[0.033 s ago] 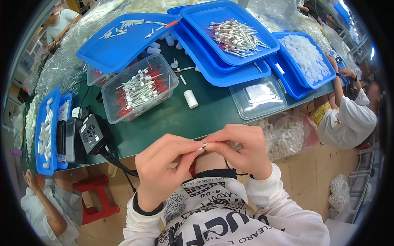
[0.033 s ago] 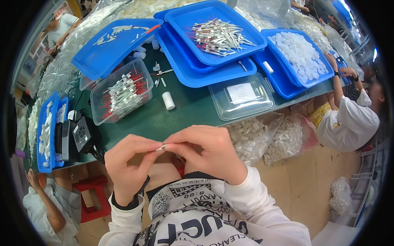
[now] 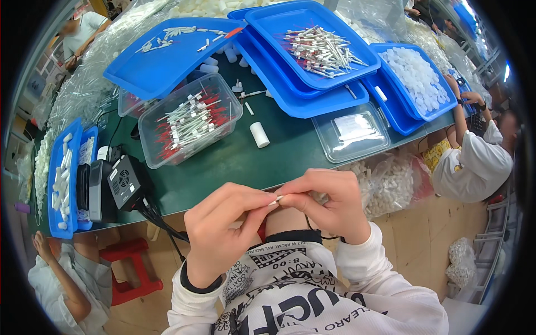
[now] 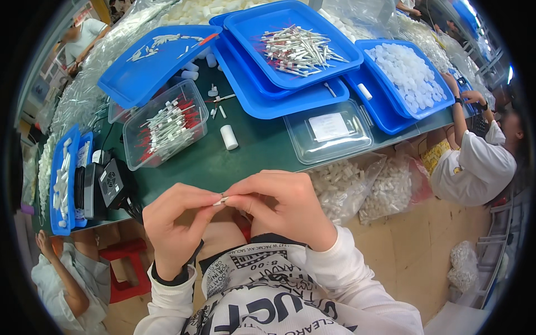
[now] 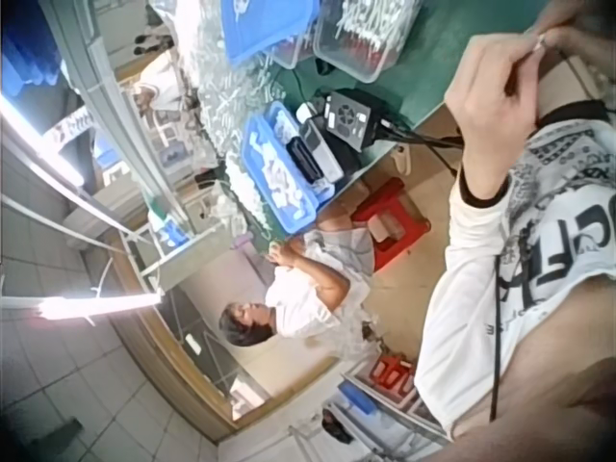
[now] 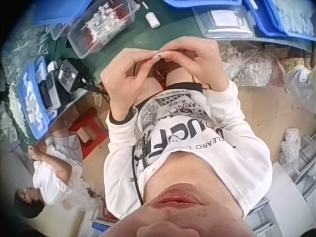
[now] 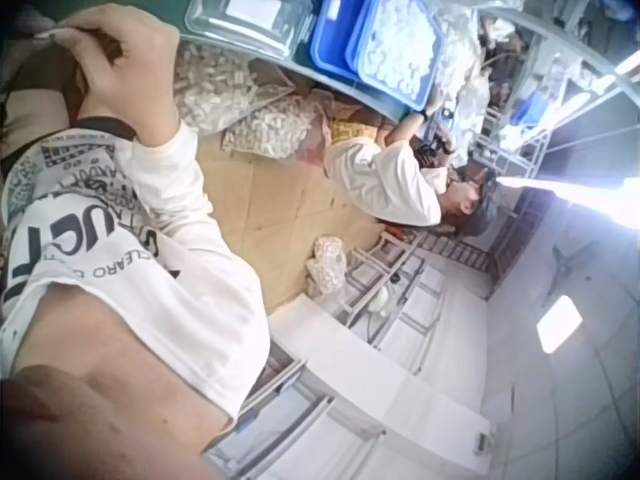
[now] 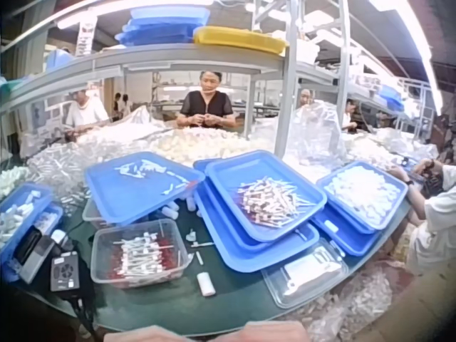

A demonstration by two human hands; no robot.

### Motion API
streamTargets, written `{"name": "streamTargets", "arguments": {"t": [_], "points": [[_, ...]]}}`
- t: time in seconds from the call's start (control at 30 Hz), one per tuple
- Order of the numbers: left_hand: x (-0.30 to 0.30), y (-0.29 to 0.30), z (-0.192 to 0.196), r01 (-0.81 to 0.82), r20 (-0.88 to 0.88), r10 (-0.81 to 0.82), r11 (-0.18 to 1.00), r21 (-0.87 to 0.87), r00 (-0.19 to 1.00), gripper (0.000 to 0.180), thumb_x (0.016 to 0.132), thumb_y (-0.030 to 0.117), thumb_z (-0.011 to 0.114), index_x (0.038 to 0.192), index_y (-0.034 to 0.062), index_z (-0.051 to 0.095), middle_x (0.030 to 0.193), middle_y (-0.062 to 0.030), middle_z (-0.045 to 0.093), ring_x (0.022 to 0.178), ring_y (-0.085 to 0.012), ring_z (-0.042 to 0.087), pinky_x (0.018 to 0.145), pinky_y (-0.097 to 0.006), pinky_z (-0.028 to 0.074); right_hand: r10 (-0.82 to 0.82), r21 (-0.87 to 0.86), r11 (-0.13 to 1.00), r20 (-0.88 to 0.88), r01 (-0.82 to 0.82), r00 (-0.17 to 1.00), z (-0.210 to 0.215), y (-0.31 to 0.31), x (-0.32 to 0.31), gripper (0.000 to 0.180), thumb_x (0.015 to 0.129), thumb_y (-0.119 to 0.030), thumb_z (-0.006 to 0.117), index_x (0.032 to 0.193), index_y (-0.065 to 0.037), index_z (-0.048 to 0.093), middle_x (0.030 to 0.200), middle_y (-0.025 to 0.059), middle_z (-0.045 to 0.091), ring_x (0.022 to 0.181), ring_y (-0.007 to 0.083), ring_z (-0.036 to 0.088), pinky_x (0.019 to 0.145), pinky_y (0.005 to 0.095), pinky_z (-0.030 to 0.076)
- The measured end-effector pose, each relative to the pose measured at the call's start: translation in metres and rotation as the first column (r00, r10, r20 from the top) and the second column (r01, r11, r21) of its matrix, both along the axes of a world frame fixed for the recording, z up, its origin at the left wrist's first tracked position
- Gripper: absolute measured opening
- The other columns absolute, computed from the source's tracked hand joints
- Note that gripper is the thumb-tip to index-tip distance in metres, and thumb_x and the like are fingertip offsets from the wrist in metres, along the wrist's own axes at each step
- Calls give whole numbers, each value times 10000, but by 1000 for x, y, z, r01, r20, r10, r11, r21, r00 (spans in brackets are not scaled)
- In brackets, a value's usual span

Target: The person repeatedly picks small white cylindrical pieces and thin metal rods from blue trays, inserts the rods into the cylinders, and places the assembled units into a clear container. The process continues throughout the clip with consistent hand movements and organized placement of finished items.

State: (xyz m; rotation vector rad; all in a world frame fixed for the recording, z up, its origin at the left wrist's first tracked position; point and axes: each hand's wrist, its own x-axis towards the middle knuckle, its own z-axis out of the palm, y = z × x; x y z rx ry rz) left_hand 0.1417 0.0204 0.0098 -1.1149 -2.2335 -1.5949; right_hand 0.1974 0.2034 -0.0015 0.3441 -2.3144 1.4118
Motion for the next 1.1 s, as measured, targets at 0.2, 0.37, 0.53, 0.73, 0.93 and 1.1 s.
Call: {"name": "streamTargets", "arguments": {"t": [0.2, 0.37, 0.53, 0.73, 0.93, 1.1], "points": [[-9, -2, 0, -7, -5, 7, 1000, 10, 1000, 163, 705, -54, 729, 845, 24, 701, 770, -92, 678, 662, -192, 655, 568, -271, 511, 52, -157, 987, 214, -18, 975, 12, 4, 1, 176, 831, -77, 687, 999, -21, 686, 837, 97, 684, 733, 179, 672, 652, 264, 540], [-22, 1, 9, 18, 8, -17, 999, -41, 1000, 203, 712, -19, 735, 906, 12, 687, 832, -100, 681, 729, -206, 658, 631, -279, 503, 54, 161, 984, 165, -80, 985, 28, 13, -19, 111, 821, -74, 683, 918, -23, 669, 802, 108, 667, 712, 188, 664, 622, 282, 523], [-57, -16, 13, -212, -11, 215, 951, -224, 977, 214, 766, 36, 704, 972, -2, 659, 899, -135, 674, 798, -259, 655, 705, -330, 504, -257, 278, 930, 21, 242, 966, 62, 92, -83, 159, 847, -154, 663, 912, -11, 682, 766, 84, 683, 659, 129, 595, 642, 274, 479], [-27, -25, 42, -244, -99, 223, 885, -397, 970, 228, 772, 72, 703, 984, 10, 649, 888, -127, 662, 745, -274, 616, 680, -359, 479, -474, 682, 651, 23, 333, 880, 60, 179, -177, 232, 740, -288, 709, 863, -92, 724, 814, 98, 699, 762, 257, 660, 710, 351, 511], [-34, -44, 66, -368, -261, 282, 842, -394, 923, 189, 782, 21, 657, 970, 24, 638, 876, -114, 618, 787, -297, 578, 701, -384, 468, -569, 916, 316, -24, 246, 822, 89, 161, -207, 285, 687, -383, 716, 803, -123, 719, 832, 93, 700, 824, 271, 661, 730, 384, 520], [-94, -35, 53, -495, -360, 377, 801, -336, 854, 197, 786, -14, 606, 978, 20, 631, 811, -143, 654, 757, -321, 635, 668, -388, 486, -293, 876, 479, 92, 63, 952, 107, 65, -276, 254, 726, -299, 683, 893, -114, 731, 911, 121, 705, 894, 291, 666, 789, 384, 521]]}}
